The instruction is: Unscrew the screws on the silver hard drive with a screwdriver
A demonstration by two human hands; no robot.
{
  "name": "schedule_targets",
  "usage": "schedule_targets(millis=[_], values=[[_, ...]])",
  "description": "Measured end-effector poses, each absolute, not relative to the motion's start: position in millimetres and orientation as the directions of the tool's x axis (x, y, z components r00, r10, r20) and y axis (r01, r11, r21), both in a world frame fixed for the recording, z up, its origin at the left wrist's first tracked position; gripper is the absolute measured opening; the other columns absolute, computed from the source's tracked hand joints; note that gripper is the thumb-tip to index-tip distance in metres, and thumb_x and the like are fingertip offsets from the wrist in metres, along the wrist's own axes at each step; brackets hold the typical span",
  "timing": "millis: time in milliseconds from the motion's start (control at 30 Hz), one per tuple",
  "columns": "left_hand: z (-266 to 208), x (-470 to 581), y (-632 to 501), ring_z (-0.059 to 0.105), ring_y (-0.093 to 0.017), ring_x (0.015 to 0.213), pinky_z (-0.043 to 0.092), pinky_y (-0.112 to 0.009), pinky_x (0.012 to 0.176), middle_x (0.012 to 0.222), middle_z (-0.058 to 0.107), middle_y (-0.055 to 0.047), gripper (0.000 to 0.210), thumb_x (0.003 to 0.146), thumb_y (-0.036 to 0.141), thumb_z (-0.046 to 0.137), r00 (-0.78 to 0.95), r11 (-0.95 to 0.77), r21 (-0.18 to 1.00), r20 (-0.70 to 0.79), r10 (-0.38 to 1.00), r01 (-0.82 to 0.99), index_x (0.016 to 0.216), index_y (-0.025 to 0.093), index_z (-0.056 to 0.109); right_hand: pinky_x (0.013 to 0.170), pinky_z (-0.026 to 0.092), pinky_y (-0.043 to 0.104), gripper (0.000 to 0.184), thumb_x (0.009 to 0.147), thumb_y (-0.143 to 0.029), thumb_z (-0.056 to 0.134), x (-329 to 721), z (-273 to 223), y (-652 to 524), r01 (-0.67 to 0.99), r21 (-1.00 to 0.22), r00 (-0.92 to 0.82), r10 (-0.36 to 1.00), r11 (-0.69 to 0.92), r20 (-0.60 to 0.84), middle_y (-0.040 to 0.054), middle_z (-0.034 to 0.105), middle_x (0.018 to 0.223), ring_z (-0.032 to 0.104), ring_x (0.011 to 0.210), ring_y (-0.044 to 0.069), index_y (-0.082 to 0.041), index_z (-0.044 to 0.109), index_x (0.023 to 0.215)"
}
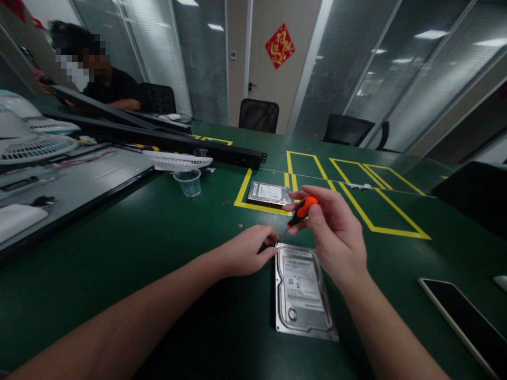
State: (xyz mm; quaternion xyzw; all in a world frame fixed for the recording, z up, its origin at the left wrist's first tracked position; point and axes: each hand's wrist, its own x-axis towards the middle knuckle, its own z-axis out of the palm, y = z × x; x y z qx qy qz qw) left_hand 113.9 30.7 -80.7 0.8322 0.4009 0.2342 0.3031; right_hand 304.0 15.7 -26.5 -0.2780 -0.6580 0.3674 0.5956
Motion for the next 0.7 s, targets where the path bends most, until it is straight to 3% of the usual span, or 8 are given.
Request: schedule_targets(millis=[100, 200, 333, 533, 700], values=[[-81.2, 114.1, 30.4, 0.068, -0.026, 0.103, 0.054, -0.041, 0.091, 0.11, 0.072, -0.009, 0.014, 0.098, 0.023, 0.065, 0.567, -0.49, 0.693, 0.141, 0.812, 0.529, 0.111, 0.017, 0.065, 0.067, 0.069, 0.028, 0.024, 0.106, -0.029, 0.057, 305.5, -25.7, 15.5, -0.039, -0.816, -0.143, 0.805, 0.577, 0.576, 0.0095, 0.069, 0.129, 0.074, 0.109, 0.022, -0.026, 0.069, 0.127], [-81.7, 114.5, 30.4, 0.068, -0.026, 0.103, 0.054, -0.04, 0.091, 0.11, 0.073, -0.009, 0.014, 0.098, 0.023, 0.065, 0.563, -0.487, 0.695, 0.142, 0.814, 0.529, 0.111, 0.017, 0.065, 0.061, 0.067, 0.025, 0.018, 0.1, -0.027, 0.068, 303.7, -24.2, 14.5, 0.006, -0.813, -0.098, 0.809, 0.583, 0.58, 0.0084, 0.072, 0.125, 0.076, 0.101, 0.02, -0.025, 0.069, 0.118], [-82.2, 114.7, 30.5, 0.068, -0.026, 0.103, 0.053, -0.04, 0.092, 0.109, 0.073, -0.009, 0.014, 0.098, 0.022, 0.065, 0.566, -0.496, 0.69, 0.15, 0.811, 0.528, 0.111, 0.017, 0.065, 0.058, 0.067, 0.025, 0.026, 0.091, -0.023, 0.08, 301.3, -25.0, 14.7, -0.021, -0.808, -0.054, 0.806, 0.589, 0.589, 0.0047, 0.073, 0.121, 0.078, 0.095, 0.02, -0.028, 0.063, 0.11], [-82.1, 114.0, 30.5, 0.067, -0.026, 0.104, 0.053, -0.041, 0.092, 0.109, 0.072, -0.009, 0.014, 0.098, 0.023, 0.065, 0.567, -0.499, 0.68, 0.147, 0.81, 0.537, 0.111, 0.017, 0.065, 0.067, 0.067, 0.03, 0.024, 0.107, -0.03, 0.056, 305.5, -27.5, 16.7, -0.067, -0.815, -0.148, 0.803, 0.575, 0.578, 0.0084, 0.071, 0.127, 0.075, 0.108, 0.022, -0.028, 0.067, 0.128], [-82.6, 113.9, 31.2, 0.068, -0.025, 0.104, 0.053, -0.041, 0.091, 0.109, 0.072, -0.008, 0.014, 0.099, 0.024, 0.065, 0.57, -0.506, 0.682, 0.157, 0.806, 0.528, 0.112, 0.018, 0.065, 0.063, 0.067, 0.027, 0.016, 0.102, -0.028, 0.064, 304.2, -24.5, 14.6, 0.003, -0.809, -0.085, 0.806, 0.588, 0.586, 0.0078, 0.072, 0.123, 0.076, 0.101, 0.021, -0.025, 0.068, 0.117]])
